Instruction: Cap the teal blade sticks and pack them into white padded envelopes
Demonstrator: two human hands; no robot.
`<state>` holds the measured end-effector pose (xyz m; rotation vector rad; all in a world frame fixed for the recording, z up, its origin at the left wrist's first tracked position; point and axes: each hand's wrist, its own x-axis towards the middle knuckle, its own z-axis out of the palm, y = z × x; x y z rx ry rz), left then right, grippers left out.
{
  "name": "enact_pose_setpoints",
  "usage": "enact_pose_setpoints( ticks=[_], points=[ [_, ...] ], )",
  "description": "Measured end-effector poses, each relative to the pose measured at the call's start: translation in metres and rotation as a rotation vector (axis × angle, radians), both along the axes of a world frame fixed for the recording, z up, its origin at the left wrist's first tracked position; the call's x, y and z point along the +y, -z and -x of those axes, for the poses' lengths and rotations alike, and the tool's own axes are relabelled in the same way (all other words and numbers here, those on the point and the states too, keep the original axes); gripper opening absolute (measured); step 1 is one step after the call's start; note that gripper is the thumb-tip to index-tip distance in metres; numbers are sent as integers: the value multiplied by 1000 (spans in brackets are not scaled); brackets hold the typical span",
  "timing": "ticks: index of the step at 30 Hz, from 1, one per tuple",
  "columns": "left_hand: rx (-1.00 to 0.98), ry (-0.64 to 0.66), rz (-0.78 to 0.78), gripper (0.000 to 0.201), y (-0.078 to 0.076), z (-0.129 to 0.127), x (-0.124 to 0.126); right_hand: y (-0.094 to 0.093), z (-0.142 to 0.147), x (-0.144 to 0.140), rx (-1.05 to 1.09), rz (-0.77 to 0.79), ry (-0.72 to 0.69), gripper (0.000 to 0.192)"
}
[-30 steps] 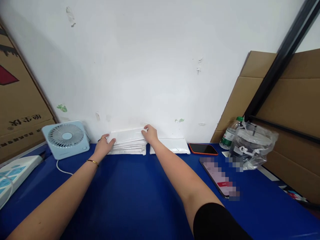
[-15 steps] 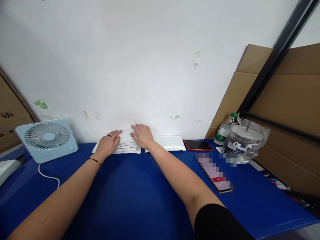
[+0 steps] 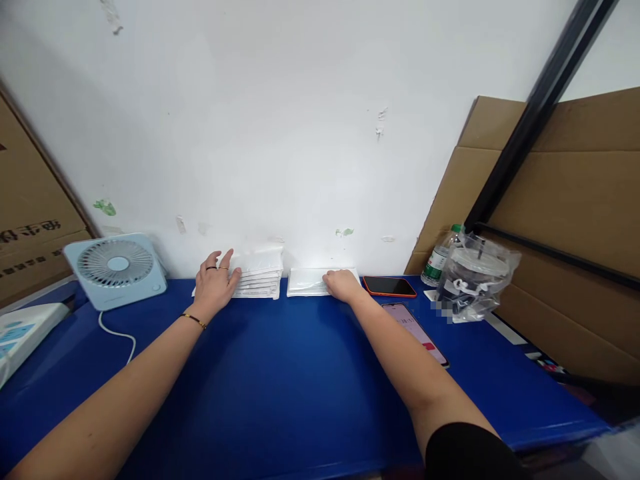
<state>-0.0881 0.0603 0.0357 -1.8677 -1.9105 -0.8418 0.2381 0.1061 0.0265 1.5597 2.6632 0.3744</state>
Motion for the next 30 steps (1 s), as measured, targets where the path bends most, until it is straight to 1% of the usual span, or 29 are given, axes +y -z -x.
enact_pose_setpoints(
  ticks=[2, 3, 6, 8, 10, 12, 13, 14, 15, 16, 17, 18, 19, 21, 23, 25, 27, 30],
  points=[
    [-12, 16, -33, 53, -4, -6, -19, -2, -3, -7, -6, -23, -2, 26],
    [-13, 46, -28, 54, -6, -10, -29, -3, -5, -13, -6, -35, 1, 27],
    [25, 206, 53, 64, -8, -29, -60, -1, -8, -43, 16, -76, -13, 28],
    [77, 336, 166, 79, -5, -44, -77, 4, -1, -72, 69, -85, -88, 27],
    [114, 437, 337, 99, 3, -61, -89, 10, 11, -103, 164, -35, -206, 24],
    [141, 507, 505, 114, 13, -74, -96, 16, 22, -126, 316, 32, -321, 23],
    [145, 525, 568, 117, 18, -79, -98, 17, 24, -133, 401, 77, -367, 22],
    [143, 536, 611, 117, 22, -83, -99, 18, 24, -135, 503, 109, -383, 21],
    [131, 537, 634, 113, 25, -85, -99, 18, 21, -134, 626, 126, -363, 22],
    [115, 531, 643, 106, 27, -87, -99, 18, 15, -130, 769, 127, -304, 24],
    [98, 524, 641, 98, 28, -88, -99, 18, 8, -123, 925, 127, -215, 27],
    [81, 521, 631, 89, 28, -88, -99, 19, 0, -116, 1095, 120, -90, 28],
    [65, 527, 613, 80, 27, -89, -99, 20, -7, -108, 1237, 160, 14, 31],
    [32, 561, 552, 67, 23, -90, -101, 23, -16, -96, 1452, 361, 94, 37],
    [7, 615, 478, 61, 17, -91, -103, 27, -18, -92, 1612, 615, 79, 43],
    [-4, 645, 425, 57, 11, -90, -105, 29, -15, -95, 1719, 814, 45, 43],
    [-2, 647, 410, 55, 5, -87, -106, 29, -11, -99, 1769, 927, 29, 42],
    [47, 630, 425, 53, 1, -80, -106, 28, -9, -103, 1769, 991, 32, 44]
  ],
)
